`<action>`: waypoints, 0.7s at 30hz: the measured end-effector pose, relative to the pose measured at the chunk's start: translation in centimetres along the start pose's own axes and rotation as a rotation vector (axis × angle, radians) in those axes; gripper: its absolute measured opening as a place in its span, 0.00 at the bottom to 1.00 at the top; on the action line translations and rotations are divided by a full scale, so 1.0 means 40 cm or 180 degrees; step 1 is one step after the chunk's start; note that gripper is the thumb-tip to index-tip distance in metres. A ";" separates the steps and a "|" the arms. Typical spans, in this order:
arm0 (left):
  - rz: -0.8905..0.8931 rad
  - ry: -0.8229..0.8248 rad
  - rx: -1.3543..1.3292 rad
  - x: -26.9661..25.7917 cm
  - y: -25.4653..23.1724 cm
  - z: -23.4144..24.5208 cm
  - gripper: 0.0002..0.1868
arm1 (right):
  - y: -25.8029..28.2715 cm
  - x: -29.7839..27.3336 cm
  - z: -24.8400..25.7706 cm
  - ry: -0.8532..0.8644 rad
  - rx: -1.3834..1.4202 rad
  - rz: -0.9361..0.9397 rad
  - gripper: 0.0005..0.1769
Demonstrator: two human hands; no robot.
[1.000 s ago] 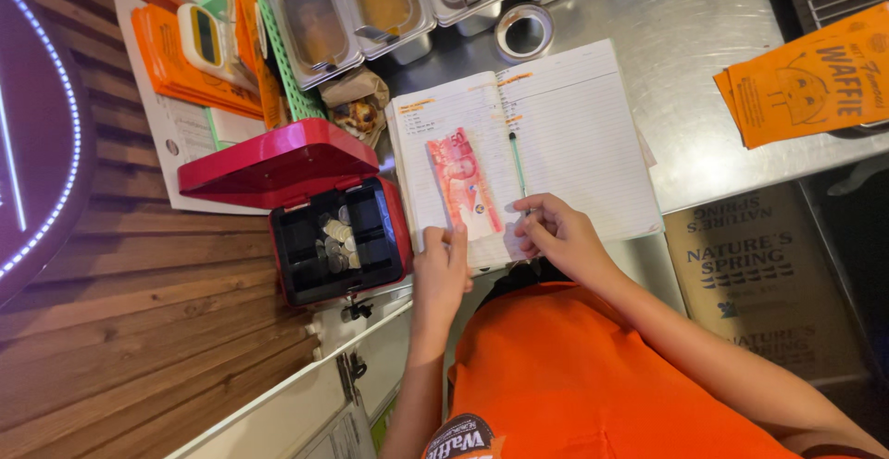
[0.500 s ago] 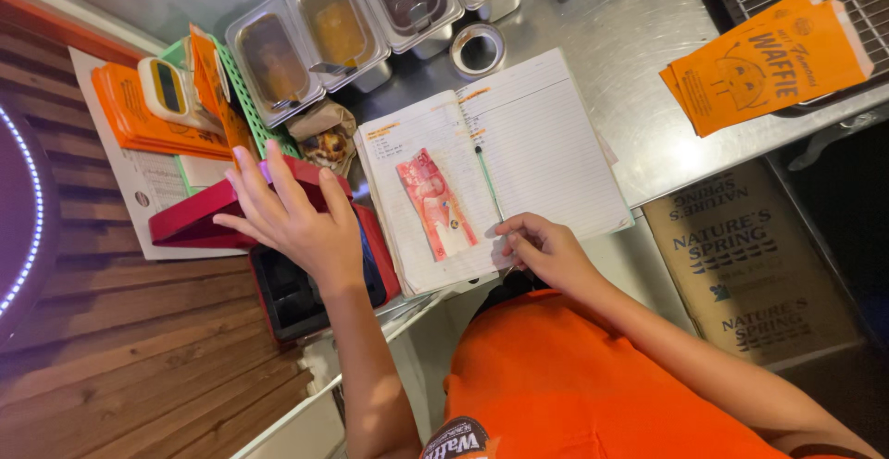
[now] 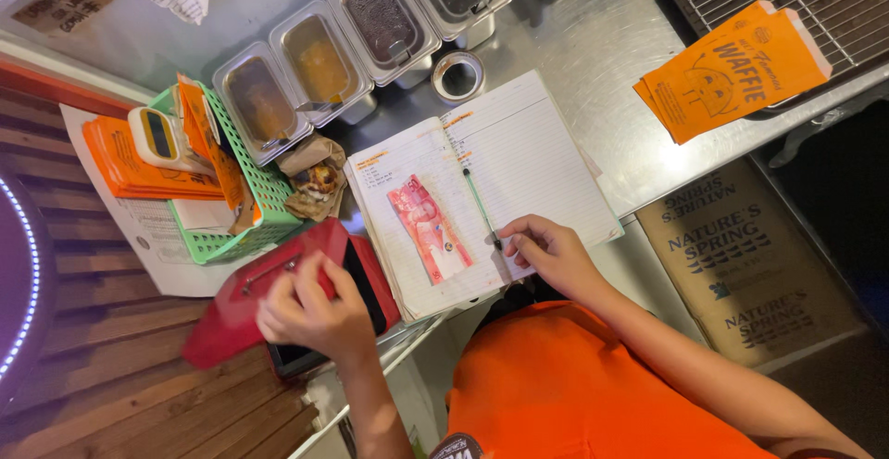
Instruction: The person organizes a workstation by arranging food containers and counting paper bags, processes cash and coins from a lockbox while writing in a logbook, and operates waffle irons by turning knobs and lifting lids.
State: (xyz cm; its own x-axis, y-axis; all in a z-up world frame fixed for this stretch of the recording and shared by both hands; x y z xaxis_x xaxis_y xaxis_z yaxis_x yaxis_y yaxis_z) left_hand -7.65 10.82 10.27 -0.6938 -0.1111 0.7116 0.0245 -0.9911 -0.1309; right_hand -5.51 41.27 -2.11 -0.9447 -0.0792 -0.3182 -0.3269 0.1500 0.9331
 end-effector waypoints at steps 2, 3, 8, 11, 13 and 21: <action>-0.0076 -0.0077 0.0042 -0.056 -0.011 0.028 0.06 | 0.015 0.015 0.003 -0.0042 -0.0069 0.0071 0.13; -0.0147 -0.0146 0.0090 -0.080 -0.018 0.037 0.06 | 0.020 0.024 0.007 -0.0137 -0.0166 0.0063 0.12; 0.0033 0.0092 0.0313 -0.178 -0.020 0.020 0.08 | 0.038 0.062 0.002 -0.0207 -0.0217 0.0073 0.11; 0.0080 0.0104 0.0312 -0.215 -0.014 0.001 0.10 | 0.052 0.073 -0.024 -0.0066 -0.0105 0.0189 0.11; 0.0110 0.0121 0.0326 -0.233 -0.009 -0.004 0.10 | 0.049 0.076 -0.039 -0.0095 -0.0159 -0.0008 0.11; 0.0144 0.0409 0.0200 -0.275 0.001 -0.017 0.13 | 0.050 0.048 -0.065 -0.0032 -0.0188 0.0181 0.11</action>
State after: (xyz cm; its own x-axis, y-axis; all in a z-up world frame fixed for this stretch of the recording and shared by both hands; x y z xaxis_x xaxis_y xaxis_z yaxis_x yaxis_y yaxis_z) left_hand -0.51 12.07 1.98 -0.7772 -0.1495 0.6112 0.1001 -0.9884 -0.1145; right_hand -7.92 38.86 -0.42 -0.9620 -0.0621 -0.2659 -0.2709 0.0955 0.9578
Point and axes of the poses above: each hand's wrist, its own x-axis towards the middle knuckle, its own z-axis out of the back of the hand, y = z × x, the point moved 5 cm from there along x, towards the middle knuckle
